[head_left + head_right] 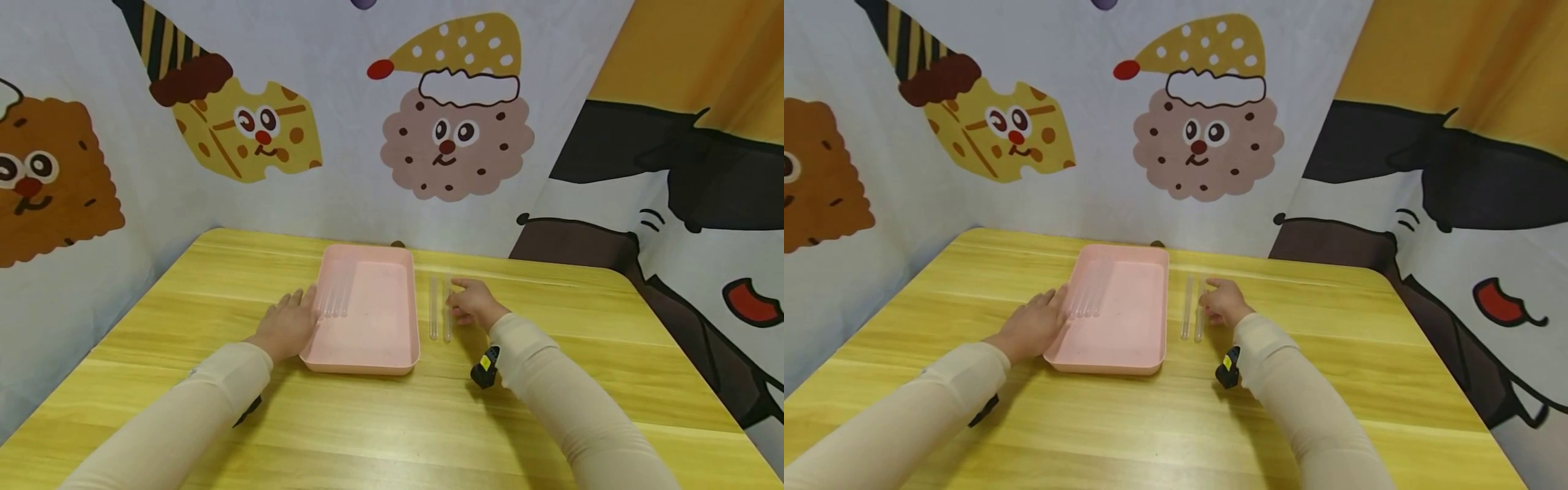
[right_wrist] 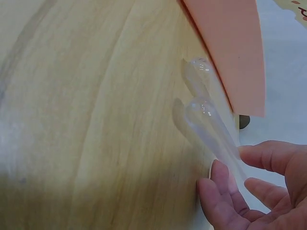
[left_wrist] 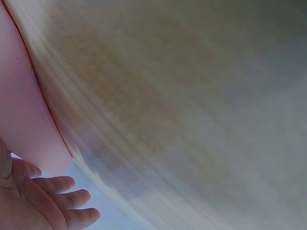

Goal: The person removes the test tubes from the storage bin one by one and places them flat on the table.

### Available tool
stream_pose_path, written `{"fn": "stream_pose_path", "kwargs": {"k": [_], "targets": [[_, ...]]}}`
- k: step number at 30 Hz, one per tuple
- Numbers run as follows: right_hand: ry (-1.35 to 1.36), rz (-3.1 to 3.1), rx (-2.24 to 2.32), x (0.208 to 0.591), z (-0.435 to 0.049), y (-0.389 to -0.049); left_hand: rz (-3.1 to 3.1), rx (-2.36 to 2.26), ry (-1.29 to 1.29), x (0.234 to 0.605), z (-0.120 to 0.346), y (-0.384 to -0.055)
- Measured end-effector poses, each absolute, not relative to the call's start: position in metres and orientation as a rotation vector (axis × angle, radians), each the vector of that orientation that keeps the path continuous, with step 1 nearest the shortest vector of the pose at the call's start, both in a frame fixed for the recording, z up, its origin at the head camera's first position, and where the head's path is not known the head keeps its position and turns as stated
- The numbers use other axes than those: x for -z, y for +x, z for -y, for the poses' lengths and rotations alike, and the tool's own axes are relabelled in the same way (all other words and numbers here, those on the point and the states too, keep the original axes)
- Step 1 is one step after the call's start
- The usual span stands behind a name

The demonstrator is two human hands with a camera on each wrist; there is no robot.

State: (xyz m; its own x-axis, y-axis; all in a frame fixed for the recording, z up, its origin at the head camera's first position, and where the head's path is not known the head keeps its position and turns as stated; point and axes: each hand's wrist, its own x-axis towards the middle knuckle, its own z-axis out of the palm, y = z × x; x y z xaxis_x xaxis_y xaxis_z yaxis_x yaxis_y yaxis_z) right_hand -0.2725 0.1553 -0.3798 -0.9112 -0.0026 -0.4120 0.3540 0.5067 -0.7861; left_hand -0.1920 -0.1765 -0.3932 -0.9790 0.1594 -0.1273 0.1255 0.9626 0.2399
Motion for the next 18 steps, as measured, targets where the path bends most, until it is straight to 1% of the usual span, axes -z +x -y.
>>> {"fn": "stream_pose_path", "kwargs": {"k": [18], "targets": [[0.284, -2.422, 1.294, 0.3783, -0.1505, -0.2772, -2.970, -0.333, 0.232, 0.3929, 0.1780, -0.1932]]}}
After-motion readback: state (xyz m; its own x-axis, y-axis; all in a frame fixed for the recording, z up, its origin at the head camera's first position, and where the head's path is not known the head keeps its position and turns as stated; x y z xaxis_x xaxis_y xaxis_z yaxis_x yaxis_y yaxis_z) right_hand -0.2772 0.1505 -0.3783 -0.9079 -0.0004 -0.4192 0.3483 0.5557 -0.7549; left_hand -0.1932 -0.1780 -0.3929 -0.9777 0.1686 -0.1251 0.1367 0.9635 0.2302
